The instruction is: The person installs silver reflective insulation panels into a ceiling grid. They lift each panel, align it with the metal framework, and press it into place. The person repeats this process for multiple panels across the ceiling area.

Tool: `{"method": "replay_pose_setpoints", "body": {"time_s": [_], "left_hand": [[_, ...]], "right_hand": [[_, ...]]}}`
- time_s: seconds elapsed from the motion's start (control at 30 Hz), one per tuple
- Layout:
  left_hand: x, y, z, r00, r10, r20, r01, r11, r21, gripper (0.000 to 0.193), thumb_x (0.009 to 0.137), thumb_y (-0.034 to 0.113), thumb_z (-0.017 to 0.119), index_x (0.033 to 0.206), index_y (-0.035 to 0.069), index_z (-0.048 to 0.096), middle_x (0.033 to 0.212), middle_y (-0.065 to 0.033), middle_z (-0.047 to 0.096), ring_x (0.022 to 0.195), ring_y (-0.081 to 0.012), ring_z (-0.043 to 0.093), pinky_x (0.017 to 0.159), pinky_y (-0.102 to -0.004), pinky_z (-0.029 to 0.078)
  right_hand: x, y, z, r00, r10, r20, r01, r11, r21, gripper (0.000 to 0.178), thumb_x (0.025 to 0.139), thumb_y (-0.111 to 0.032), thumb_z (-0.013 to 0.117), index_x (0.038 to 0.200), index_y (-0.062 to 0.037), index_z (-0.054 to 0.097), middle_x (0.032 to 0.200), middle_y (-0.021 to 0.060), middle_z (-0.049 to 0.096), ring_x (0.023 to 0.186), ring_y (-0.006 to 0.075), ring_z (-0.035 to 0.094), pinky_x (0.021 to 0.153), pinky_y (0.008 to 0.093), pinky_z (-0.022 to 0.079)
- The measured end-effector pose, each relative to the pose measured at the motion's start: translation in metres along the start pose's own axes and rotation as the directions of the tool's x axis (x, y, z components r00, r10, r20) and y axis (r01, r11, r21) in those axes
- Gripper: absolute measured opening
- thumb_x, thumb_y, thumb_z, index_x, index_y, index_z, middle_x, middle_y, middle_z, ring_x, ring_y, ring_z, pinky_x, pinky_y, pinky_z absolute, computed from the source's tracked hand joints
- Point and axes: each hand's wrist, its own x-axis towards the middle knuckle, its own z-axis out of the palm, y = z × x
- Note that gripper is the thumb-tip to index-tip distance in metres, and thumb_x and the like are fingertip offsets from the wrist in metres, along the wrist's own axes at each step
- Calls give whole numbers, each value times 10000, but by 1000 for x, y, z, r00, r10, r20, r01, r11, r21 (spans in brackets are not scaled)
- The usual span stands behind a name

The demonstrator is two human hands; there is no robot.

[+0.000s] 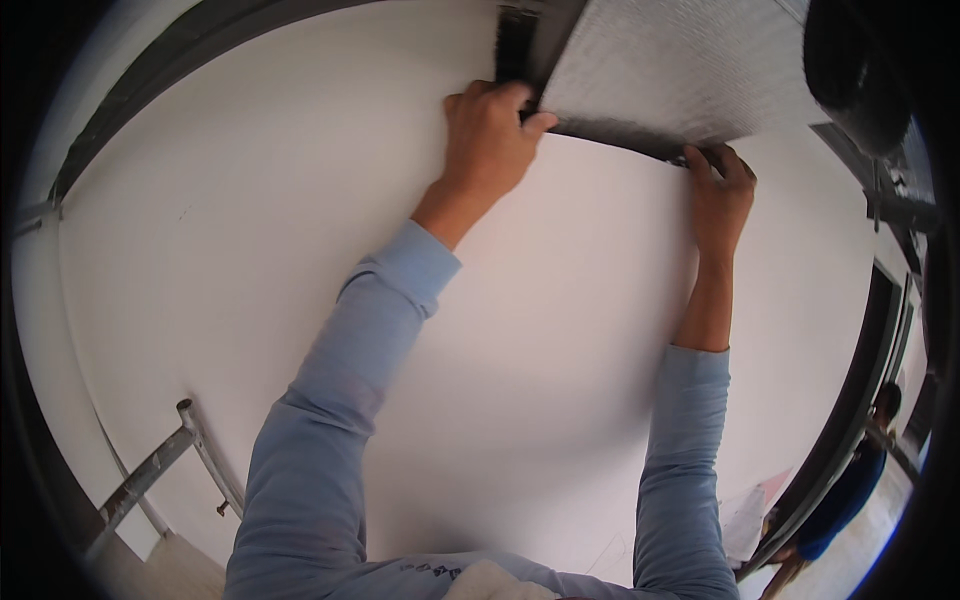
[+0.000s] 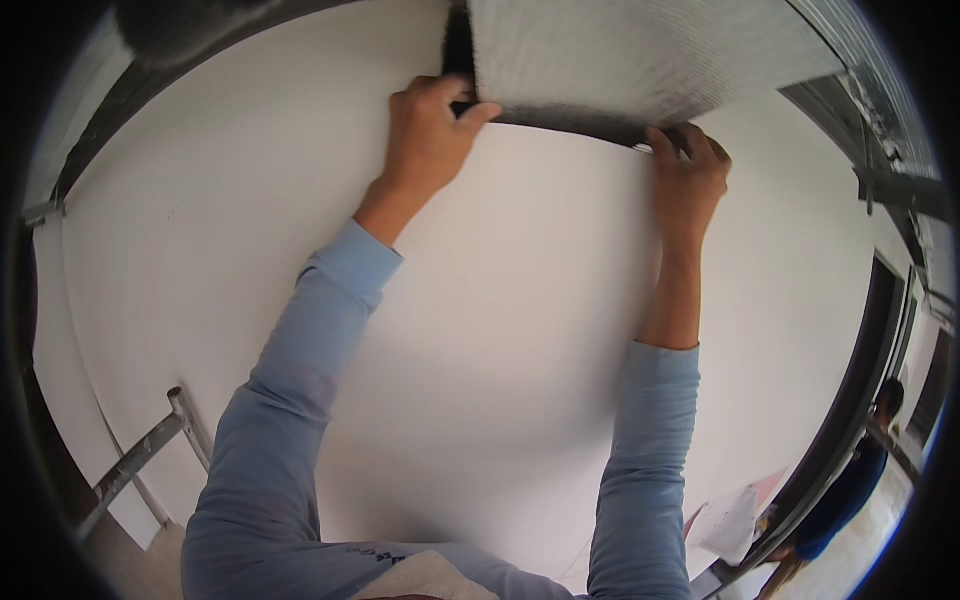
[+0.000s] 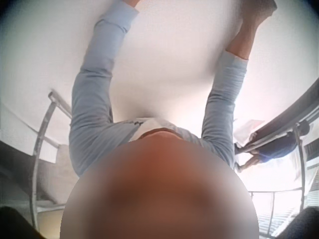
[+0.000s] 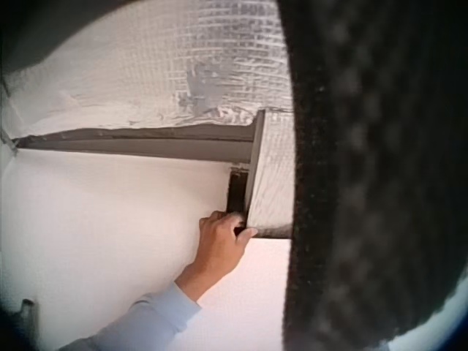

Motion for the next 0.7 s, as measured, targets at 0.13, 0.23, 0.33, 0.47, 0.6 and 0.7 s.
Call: {"method": "replay_pose_setpoints", "body": {"time_s": [0.13,0.23,0.33,0.47,0.6,0.7], "left_hand": [[1,-1,2,998,-52,37,55,994,-99,235,821,220,835,886,25,722,812,-132,729,862,-323,658,863,-469,440],[1,0,6,997,-79,22,81,992,-102,223,820,211,834,877,27,721,819,-130,731,856,-320,668,834,-468,473],[3,2,8,998,-63,0,63,996,-67,228,821,214,833,875,23,720,831,-145,729,852,-324,670,798,-467,495],[4,3,8,1000,-13,1,13,999,-40,274,829,236,832,911,7,707,839,-172,715,832,-349,676,747,-470,524],[2,0,5,994,-82,66,88,991,-102,231,815,118,788,982,11,671,913,-155,736,929,-350,700,842,-446,548],[0,-2,-5,996,-79,-37,67,964,-259,262,770,-16,660,1028,23,639,997,-141,751,1022,-323,707,916,-421,546]], "right_hand": [[2,5,0,1000,17,13,-18,999,49,308,837,-298,828,1043,-74,780,1148,135,716,1242,315,543,991,429,509],[3,4,0,999,29,46,-32,996,78,298,833,-313,826,1031,-94,791,1142,122,713,1253,306,532,1003,434,502],[2,2,-1,999,20,26,-21,998,58,297,848,-333,809,1030,-98,792,1100,113,726,1260,302,526,1027,445,476],[3,6,-5,998,-13,63,10,999,47,371,855,-323,809,1046,-8,769,1087,177,711,992,304,684,921,413,538],[4,13,-4,998,-28,63,24,998,52,342,864,-342,793,1059,-62,778,1083,123,738,1183,306,564,1031,460,434],[4,12,-2,996,-84,36,84,996,15,324,874,-323,776,1101,-92,766,1072,71,758,1217,307,534,1065,504,377]]}}
